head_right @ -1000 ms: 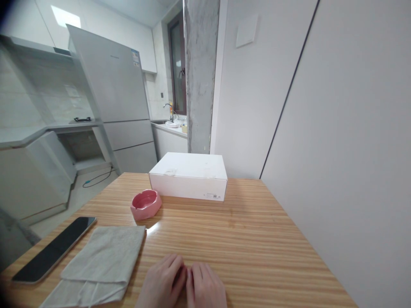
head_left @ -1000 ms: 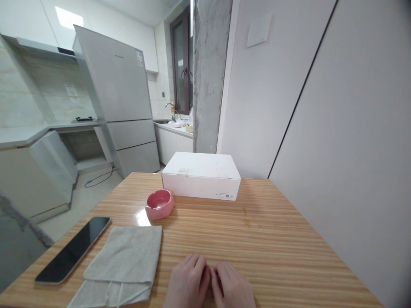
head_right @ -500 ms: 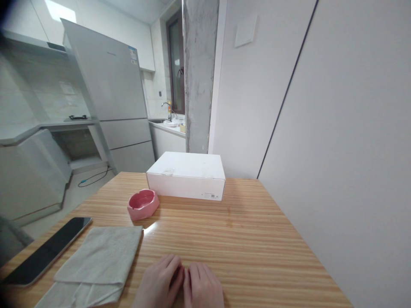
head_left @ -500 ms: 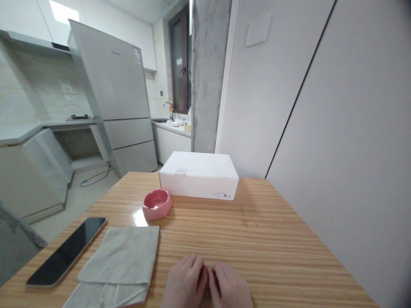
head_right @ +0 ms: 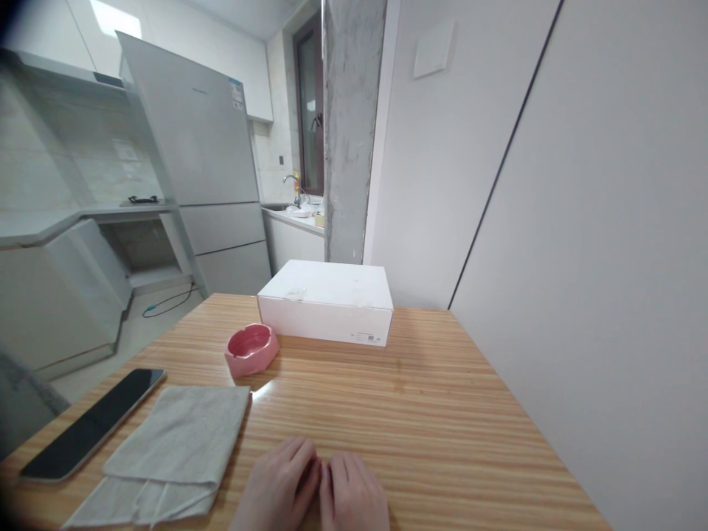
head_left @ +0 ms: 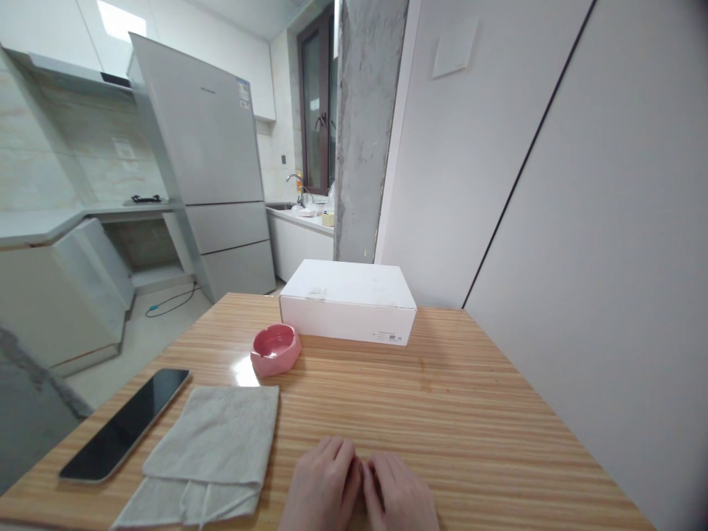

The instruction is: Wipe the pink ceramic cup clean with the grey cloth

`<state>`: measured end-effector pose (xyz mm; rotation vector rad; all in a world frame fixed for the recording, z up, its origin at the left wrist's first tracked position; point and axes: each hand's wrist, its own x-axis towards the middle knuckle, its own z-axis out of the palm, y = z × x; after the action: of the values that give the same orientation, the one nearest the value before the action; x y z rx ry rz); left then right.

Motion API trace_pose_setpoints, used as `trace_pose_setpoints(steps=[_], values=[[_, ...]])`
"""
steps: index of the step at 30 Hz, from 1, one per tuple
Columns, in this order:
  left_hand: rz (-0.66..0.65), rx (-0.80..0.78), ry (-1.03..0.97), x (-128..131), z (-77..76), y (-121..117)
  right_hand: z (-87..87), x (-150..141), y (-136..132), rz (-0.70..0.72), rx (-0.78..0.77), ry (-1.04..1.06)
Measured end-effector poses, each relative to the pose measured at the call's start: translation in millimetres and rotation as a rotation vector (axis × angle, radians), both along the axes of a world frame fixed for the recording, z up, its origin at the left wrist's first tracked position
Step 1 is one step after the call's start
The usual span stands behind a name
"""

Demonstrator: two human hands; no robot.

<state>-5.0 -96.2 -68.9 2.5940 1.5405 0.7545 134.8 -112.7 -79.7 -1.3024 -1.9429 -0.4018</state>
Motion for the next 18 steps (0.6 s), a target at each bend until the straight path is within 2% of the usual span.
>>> trace_pose_setpoints(steps=[2, 4, 6, 8, 9, 11, 12, 14, 16, 18], values=[[-0.005, -0.021, -0.016, 1.5, 1.8, -2.1, 0.1, 0.1, -0.2, 0.005, -0.003, 0.004], [-0.020, -0.085, -0.090, -0.4, 10.9, -3.8, 0.0, 0.2, -0.2, 0.005, -0.006, 0.003], [-0.058, -0.185, -0.244, -10.3, 29.1, -0.7, -0.1, 0.2, -0.2, -0.001, -0.008, 0.001], [-0.091, -0.228, -0.417, -30.4, 52.2, 12.4, 0.3, 0.1, -0.5, -0.008, -0.013, 0.001], [-0.085, -0.175, -0.473, -43.9, 62.8, 23.7, 0.8, 0.1, -0.8, -0.010, -0.017, 0.001], [0.015, -0.003, -0.498, -74.1, 76.3, 54.7, 2.3, -0.2, -1.6, -0.008, -0.029, 0.000], [0.104, 0.065, -0.493, -89.2, 77.8, 72.7, 3.1, -0.3, -2.0, -0.008, -0.033, 0.000], [0.266, 0.054, -0.468, -115.9, 70.4, 107.6, 4.1, -0.3, -2.6, -0.007, -0.039, 0.005], [0.314, -0.060, -0.424, -135.2, 55.2, 134.1, 3.8, -0.1, -2.7, -0.008, -0.038, 0.013], [0.314, -0.131, -0.419, -145.8, 41.4, 148.4, 1.9, 0.1, -2.3, -0.009, -0.034, 0.013]])
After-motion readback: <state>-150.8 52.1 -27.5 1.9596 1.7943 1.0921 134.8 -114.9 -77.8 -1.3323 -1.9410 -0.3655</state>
